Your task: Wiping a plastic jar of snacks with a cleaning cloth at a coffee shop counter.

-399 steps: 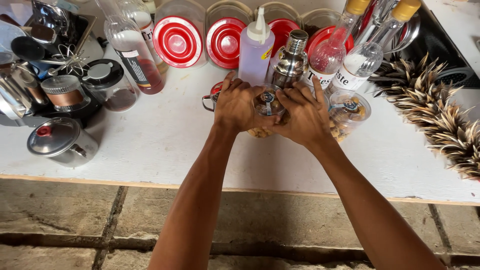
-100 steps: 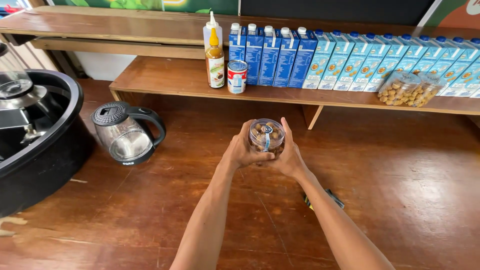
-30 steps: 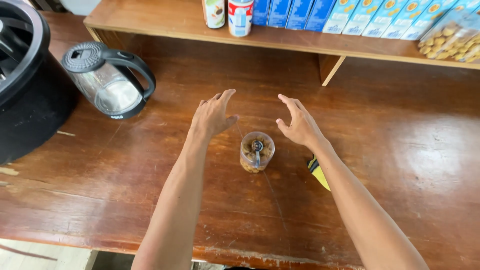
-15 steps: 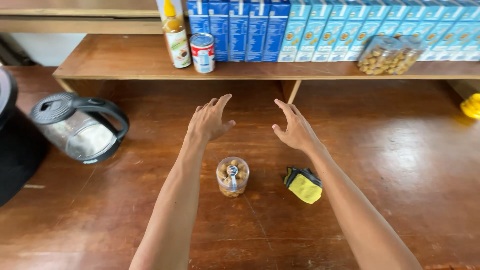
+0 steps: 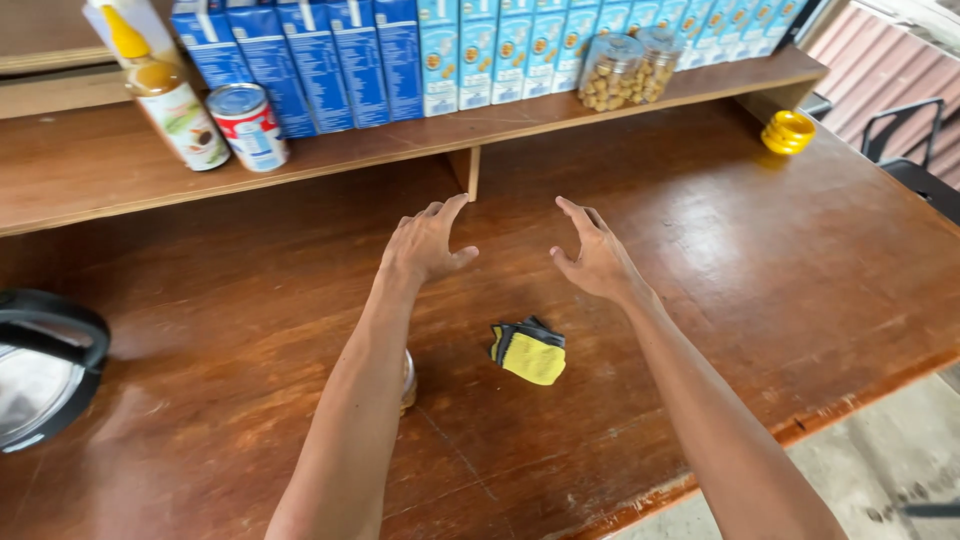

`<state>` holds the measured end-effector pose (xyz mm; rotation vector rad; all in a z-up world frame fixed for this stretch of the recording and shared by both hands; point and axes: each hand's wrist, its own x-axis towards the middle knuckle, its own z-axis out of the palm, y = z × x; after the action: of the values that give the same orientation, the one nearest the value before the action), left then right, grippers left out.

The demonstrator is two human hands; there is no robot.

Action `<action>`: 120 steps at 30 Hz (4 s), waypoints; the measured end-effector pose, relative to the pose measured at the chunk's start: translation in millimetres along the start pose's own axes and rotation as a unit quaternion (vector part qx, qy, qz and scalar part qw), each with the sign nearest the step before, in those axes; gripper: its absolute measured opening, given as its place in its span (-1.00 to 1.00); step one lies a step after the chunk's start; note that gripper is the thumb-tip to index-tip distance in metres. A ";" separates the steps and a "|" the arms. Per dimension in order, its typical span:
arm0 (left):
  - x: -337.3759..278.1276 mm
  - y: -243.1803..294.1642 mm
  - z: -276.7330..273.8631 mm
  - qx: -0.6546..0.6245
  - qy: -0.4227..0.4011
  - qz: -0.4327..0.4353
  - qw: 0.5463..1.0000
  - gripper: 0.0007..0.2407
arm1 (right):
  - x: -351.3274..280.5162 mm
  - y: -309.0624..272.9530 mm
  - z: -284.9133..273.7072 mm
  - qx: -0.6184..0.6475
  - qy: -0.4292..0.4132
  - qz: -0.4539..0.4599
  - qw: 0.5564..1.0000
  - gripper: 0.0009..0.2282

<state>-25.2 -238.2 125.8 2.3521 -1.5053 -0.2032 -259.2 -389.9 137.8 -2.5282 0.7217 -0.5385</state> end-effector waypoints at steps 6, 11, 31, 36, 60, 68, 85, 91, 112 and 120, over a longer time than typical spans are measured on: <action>22.2 24.9 22.8 0.001 -0.024 0.040 0.999 -0.32 | -9.2 37.0 -3.5 0.000 0.017 0.011 1.000 -0.33; 24.4 36.1 33.9 -0.007 -0.032 0.056 0.998 -0.32 | -17.1 39.5 3.1 0.009 0.015 0.007 1.000 -0.33; -28.2 48.4 134.3 0.033 -0.191 0.089 0.977 -0.12 | -84.0 98.6 123.9 0.049 -0.055 -0.009 0.997 -0.33; -31.1 50.5 159.7 0.074 -0.207 0.121 0.968 -0.10 | -88.5 96.5 121.5 -0.044 -0.103 0.010 0.994 -0.19; 7.9 78.8 119.1 0.049 -0.138 0.064 0.987 -0.42 | -26.1 83.3 71.0 -0.057 -0.157 -0.024 0.986 -0.49; 25.8 86.3 88.0 0.072 -0.091 0.046 0.992 -0.47 | -2.3 65.1 38.3 -0.056 -0.115 -0.070 0.989 -0.50; -53.8 22.3 44.3 0.067 -0.006 -0.127 0.990 -0.53 | 28.4 -12.2 93.4 0.081 -0.177 -0.211 0.958 -0.37; -87.8 -25.0 43.0 0.052 0.047 -0.160 0.985 -0.49 | 30.8 -48.4 123.6 0.131 -0.195 -0.237 0.943 -0.39; -137.9 -121.1 -3.8 0.020 0.027 -0.021 0.999 -0.15 | 25.5 -141.2 213.8 0.186 -0.140 -0.201 0.952 -0.45; -154.2 -114.2 -15.4 -0.085 -0.054 -0.076 0.992 -0.38 | 7.8 -115.9 223.6 0.356 -0.070 -0.252 0.897 -0.40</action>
<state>10.8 -52.6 89.8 2.3514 -1.2982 -0.4850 -100.9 -236.0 16.3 -1.9889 -0.1973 -0.6313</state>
